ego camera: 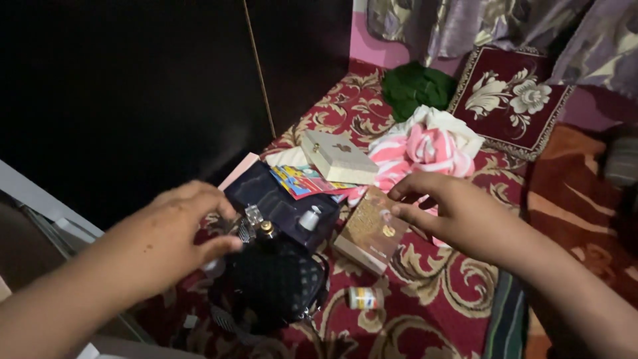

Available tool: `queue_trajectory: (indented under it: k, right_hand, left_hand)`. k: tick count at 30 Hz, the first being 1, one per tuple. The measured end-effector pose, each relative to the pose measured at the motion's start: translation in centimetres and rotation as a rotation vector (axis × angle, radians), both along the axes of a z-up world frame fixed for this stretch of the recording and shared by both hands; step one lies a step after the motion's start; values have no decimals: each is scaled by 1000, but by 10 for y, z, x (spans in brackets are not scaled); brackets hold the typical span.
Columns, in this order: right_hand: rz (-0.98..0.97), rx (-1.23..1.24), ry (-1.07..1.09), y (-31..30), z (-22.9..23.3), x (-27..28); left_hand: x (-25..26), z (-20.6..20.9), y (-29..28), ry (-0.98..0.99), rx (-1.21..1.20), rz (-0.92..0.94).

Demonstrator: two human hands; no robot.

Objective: The person removes items from a bedroom drawer, including a decorative box, small boxes, and bottles, then places them on a nearby surface and reorganizes them back into the drawer.

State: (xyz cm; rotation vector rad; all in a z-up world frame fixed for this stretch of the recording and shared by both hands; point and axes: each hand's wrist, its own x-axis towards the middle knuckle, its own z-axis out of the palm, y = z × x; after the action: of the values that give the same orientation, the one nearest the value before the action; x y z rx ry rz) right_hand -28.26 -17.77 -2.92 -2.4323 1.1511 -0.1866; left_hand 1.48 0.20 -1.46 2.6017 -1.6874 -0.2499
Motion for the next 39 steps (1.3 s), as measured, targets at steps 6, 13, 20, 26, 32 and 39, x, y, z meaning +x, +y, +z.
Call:
queue_trajectory:
  k: [6,13,20,26,32,39]
  right_hand:
    - [-107,71,-29,-7,6,3]
    - [-199,87,-155,-7,20,-7]
    - [-165,79,-208,-9,16,-8]
    - [-121,121,-232,-8,1,8]
    - [-48,119,-152,-2,-6,27]
    - [59,211,-193,14,-29,40]
  left_hand:
    - [-3,1,0,72,46,47]
    - [3,-7,1,113,2,18]
    - [5,-15,-1,57,33,33]
    - [12,-26,-1,67,-42,23]
    - [8,-18,0,75,-68,24]
    - [9,-11,1,113,-37,29]
